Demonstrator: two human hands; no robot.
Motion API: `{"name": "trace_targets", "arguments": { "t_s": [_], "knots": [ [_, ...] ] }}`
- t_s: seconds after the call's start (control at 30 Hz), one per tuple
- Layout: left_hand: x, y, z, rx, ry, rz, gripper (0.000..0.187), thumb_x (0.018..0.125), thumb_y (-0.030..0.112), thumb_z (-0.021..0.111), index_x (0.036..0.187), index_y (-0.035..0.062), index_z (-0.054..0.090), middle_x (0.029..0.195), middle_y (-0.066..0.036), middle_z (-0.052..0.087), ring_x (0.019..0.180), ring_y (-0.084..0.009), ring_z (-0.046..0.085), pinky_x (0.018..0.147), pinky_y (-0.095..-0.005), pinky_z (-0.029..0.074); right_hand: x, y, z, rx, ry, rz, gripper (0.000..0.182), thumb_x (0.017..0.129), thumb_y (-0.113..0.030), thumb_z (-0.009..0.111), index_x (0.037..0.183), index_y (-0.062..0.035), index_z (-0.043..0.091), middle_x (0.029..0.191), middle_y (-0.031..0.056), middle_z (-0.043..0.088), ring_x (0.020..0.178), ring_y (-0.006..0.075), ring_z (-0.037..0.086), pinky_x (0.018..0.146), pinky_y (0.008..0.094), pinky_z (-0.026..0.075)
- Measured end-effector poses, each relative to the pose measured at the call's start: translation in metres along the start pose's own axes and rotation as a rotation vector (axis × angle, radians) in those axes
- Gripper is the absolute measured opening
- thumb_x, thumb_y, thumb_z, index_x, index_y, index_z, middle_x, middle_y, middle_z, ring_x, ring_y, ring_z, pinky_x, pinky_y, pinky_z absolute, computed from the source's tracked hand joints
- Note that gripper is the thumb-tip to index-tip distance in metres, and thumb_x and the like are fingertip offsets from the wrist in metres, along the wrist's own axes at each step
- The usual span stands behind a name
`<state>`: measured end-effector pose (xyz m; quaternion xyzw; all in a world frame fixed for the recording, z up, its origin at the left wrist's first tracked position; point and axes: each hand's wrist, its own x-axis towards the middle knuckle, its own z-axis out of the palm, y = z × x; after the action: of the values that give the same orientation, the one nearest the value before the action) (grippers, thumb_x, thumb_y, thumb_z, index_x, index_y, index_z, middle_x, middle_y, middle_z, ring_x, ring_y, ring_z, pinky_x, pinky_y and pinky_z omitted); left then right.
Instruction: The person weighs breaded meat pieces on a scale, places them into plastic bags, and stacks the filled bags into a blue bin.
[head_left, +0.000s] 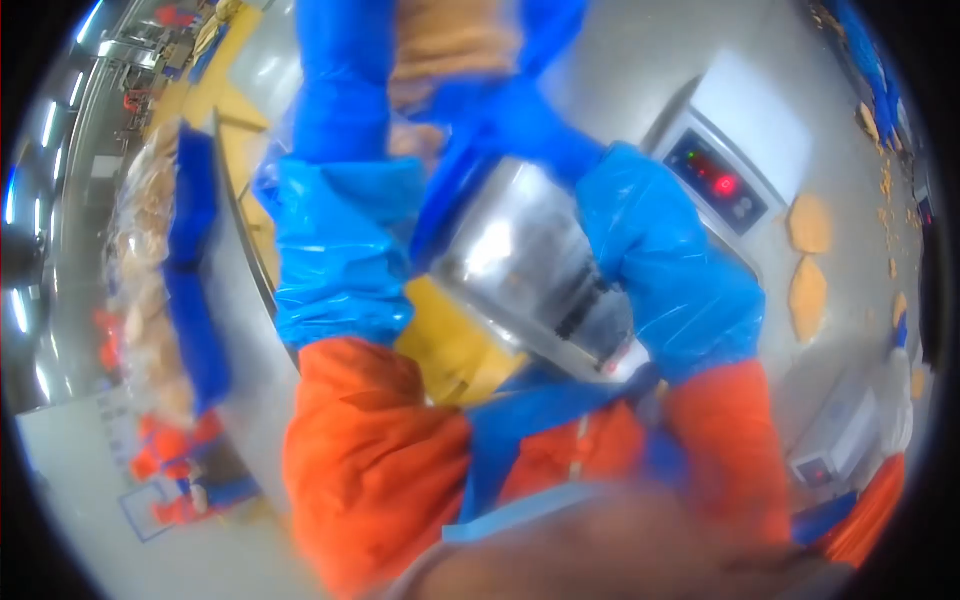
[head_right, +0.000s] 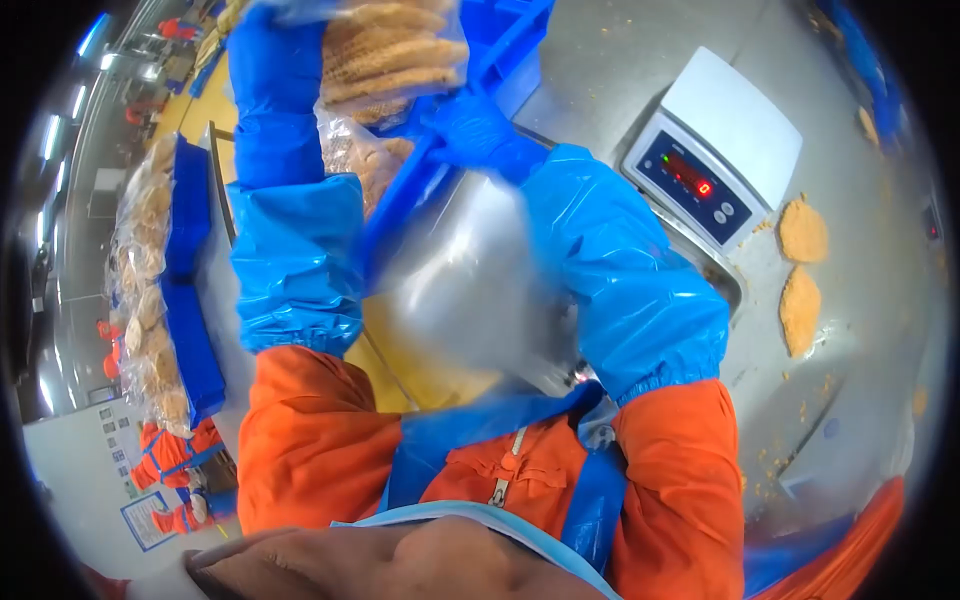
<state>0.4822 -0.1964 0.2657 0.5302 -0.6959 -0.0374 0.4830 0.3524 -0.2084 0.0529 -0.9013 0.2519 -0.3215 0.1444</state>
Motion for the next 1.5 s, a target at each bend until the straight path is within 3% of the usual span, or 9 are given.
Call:
{"name": "trace_targets", "arguments": {
  "t_s": [0.17,0.2,0.4,0.47,0.53,0.63,0.8,0.97,1.5],
  "knots": [
    [-0.037,-0.160,-0.008,0.726,-0.120,-0.062,0.039,0.092,0.022,0.042,0.120,-0.0040,0.050,0.120,-0.023,0.053,0.101,-0.0326,0.059,0.084,-0.0349,0.049,-0.007,-0.037,0.000,-0.263,0.204,-0.046,0.029,0.063,-0.035,0.069,0.082,-0.0139,0.062,0.090,0.0088,0.059,0.093,0.0300,0.052,0.089,0.0443,0.037],
    [-0.041,-0.268,0.003,1.232,-0.157,0.441,0.039,0.093,0.022,0.036,0.124,-0.0005,0.046,0.125,-0.023,0.049,0.100,-0.0362,0.058,0.085,-0.0380,0.048,-0.017,-0.045,-0.006,-0.150,0.234,-0.088,0.032,0.068,-0.030,0.069,0.093,-0.0110,0.062,0.099,0.0117,0.058,0.097,0.0313,0.053,0.087,0.0447,0.040],
    [-0.043,-0.316,0.024,1.047,-0.453,0.350,0.027,0.088,0.021,0.042,0.107,0.0062,0.054,0.095,-0.014,0.057,0.089,-0.0279,0.056,0.076,-0.0432,0.046,-0.164,-0.025,-0.112,-0.052,0.484,0.172,0.042,0.078,-0.026,0.068,0.113,-0.0077,0.057,0.114,0.0137,0.055,0.105,0.0325,0.053,0.090,0.0436,0.041],
    [-0.044,-0.302,0.035,1.104,-0.514,0.322,0.026,0.087,0.020,0.042,0.107,0.0064,0.054,0.098,-0.015,0.054,0.092,-0.0285,0.054,0.078,-0.0432,0.044,-0.246,0.025,-0.176,-0.007,0.768,0.584,0.039,0.077,-0.014,0.069,0.112,-0.0055,0.057,0.108,0.0124,0.058,0.105,0.0252,0.055,0.087,0.0329,0.046],
    [-0.051,-0.287,0.059,1.082,-0.552,0.312,0.026,0.086,0.019,0.043,0.106,0.0065,0.054,0.102,-0.015,0.052,0.095,-0.0290,0.051,0.080,-0.0432,0.042,-0.345,0.097,-0.247,-0.730,0.491,0.725,0.049,0.079,-0.029,0.067,0.121,-0.0092,0.053,0.113,0.0166,0.057,0.102,0.0326,0.054,0.091,0.0388,0.042],
    [-0.079,-0.226,0.101,0.964,-0.551,0.260,0.026,0.084,0.017,0.045,0.106,0.0068,0.054,0.106,-0.016,0.048,0.099,-0.0299,0.048,0.083,-0.0431,0.040,-0.475,0.132,-0.249,-0.536,0.239,1.197,0.059,0.082,-0.047,0.057,0.131,-0.0176,0.045,0.127,0.0189,0.048,0.117,0.0353,0.044,0.099,0.0433,0.035],
    [-0.178,-0.050,0.188,0.623,-0.228,0.099,0.027,0.081,0.014,0.047,0.106,0.0072,0.055,0.114,-0.017,0.041,0.106,-0.0313,0.042,0.088,-0.0431,0.036,-0.537,0.161,-0.198,-0.456,0.232,1.172,0.055,0.085,-0.046,0.053,0.128,-0.0120,0.046,0.125,0.0163,0.050,0.113,0.0301,0.048,0.095,0.0389,0.039],
    [-0.420,0.162,0.296,-0.433,-0.761,0.152,0.029,0.077,0.011,0.049,0.106,0.0077,0.056,0.122,-0.017,0.035,0.113,-0.0327,0.036,0.093,-0.0430,0.032,-0.515,0.134,-0.268,-0.246,0.501,1.309,0.054,0.088,-0.045,0.050,0.126,-0.0064,0.048,0.123,0.0137,0.053,0.109,0.0249,0.053,0.091,0.0346,0.043],
    [-0.484,0.185,0.229,-0.592,-0.944,0.081,0.038,0.068,0.001,0.057,0.104,0.0091,0.057,0.147,-0.021,0.015,0.135,-0.0372,0.017,0.108,-0.0429,0.018,-0.561,-0.006,-0.248,0.156,0.393,1.347,0.060,0.082,-0.026,0.063,0.131,-0.0001,0.039,0.131,0.0159,0.043,0.117,0.0277,0.044,0.098,0.0379,0.037]
  ]
}}
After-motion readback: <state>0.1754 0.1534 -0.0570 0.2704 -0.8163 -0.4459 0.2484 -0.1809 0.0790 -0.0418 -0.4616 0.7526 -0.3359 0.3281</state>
